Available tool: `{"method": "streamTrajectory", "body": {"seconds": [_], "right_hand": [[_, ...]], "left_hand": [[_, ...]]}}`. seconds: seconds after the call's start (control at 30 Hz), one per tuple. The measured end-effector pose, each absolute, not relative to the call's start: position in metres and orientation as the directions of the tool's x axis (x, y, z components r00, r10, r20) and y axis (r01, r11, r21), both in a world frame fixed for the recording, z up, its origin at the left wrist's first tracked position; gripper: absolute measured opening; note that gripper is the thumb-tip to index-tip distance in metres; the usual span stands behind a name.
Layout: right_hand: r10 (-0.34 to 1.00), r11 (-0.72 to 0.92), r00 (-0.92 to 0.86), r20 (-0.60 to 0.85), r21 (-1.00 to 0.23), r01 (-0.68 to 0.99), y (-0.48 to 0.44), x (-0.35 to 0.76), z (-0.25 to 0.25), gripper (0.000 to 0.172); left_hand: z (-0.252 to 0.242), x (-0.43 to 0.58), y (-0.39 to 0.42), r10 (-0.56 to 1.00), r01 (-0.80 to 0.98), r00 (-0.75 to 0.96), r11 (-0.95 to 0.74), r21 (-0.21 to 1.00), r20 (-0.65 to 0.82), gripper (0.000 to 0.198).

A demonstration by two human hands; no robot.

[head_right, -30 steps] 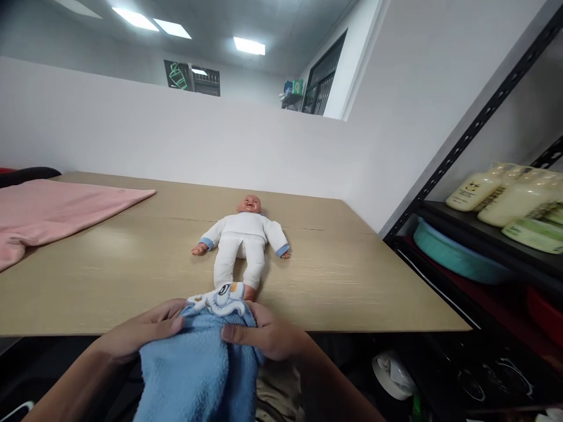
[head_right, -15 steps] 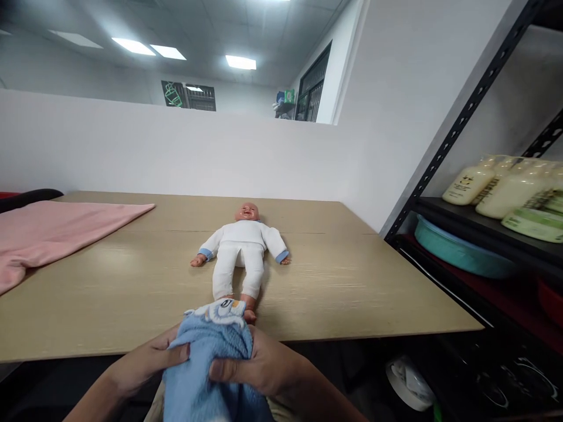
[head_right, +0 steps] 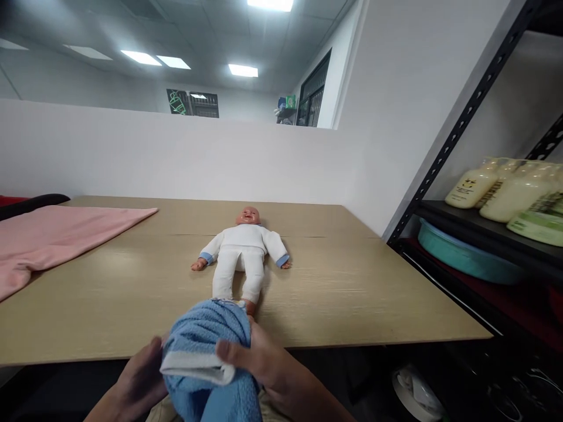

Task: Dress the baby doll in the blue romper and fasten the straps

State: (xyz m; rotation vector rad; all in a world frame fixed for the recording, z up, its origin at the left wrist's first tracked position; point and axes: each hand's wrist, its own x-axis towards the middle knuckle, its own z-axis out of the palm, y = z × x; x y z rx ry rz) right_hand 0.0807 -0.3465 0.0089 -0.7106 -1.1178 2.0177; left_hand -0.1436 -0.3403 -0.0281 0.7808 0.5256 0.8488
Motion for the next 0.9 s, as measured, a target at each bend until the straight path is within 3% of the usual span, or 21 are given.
{"method": "streamTrajectory", "body": {"seconds": [0.1,0.17,0.27,0.37,0.5,0.6,0.73,0.9], "right_hand": [[0.732,-0.141,-0.681,-0.003,-0.979,-0.148,-0.344,0.089,0.017,0.089],[0.856,0.091,-0.516,0.040,-0.993,0.073,-0.341,0.089,0.023,0.070],[0.945,0.325,-0.198,0.261,-0.825,0.462,-0.334,0.080,0.037,0.030],[0.907,0.417,-0.219,0.358,-0.706,0.573,-0.323,0.068,0.064,0.019],[0.906,0.423,-0.326,0.270,-0.605,0.675,-0.298,0.065,0.094,0.024],[0.892,0.409,-0.450,0.032,-0.480,0.776,-0.269,0.070,0.091,0.030],[0.806,0.428,-0.528,-0.267,-0.353,0.832,-0.236,0.071,0.066,0.036],[0.795,0.448,-0.549,-0.257,-0.362,0.818,-0.229,0.066,0.042,0.040]], "left_hand": [[-0.023,-0.148,-0.345,0.820,-0.356,0.569,0.303,0.884,-0.051,0.076],[-0.016,-0.147,-0.345,0.860,-0.227,0.508,0.196,0.954,-0.056,0.064],[0.000,-0.138,-0.340,0.928,-0.082,0.370,0.081,0.993,-0.045,0.049],[0.021,-0.130,-0.328,0.982,-0.021,0.188,0.020,1.000,-0.016,0.047],[0.036,-0.133,-0.306,0.997,0.101,0.073,-0.025,0.995,0.017,0.065],[0.026,-0.140,-0.294,0.990,0.272,0.140,-0.032,0.962,-0.007,0.072],[-0.008,-0.144,-0.285,0.965,0.507,0.248,-0.052,0.861,-0.087,0.062],[-0.039,-0.141,-0.281,0.969,0.631,0.229,-0.077,0.772,-0.091,0.050]]}}
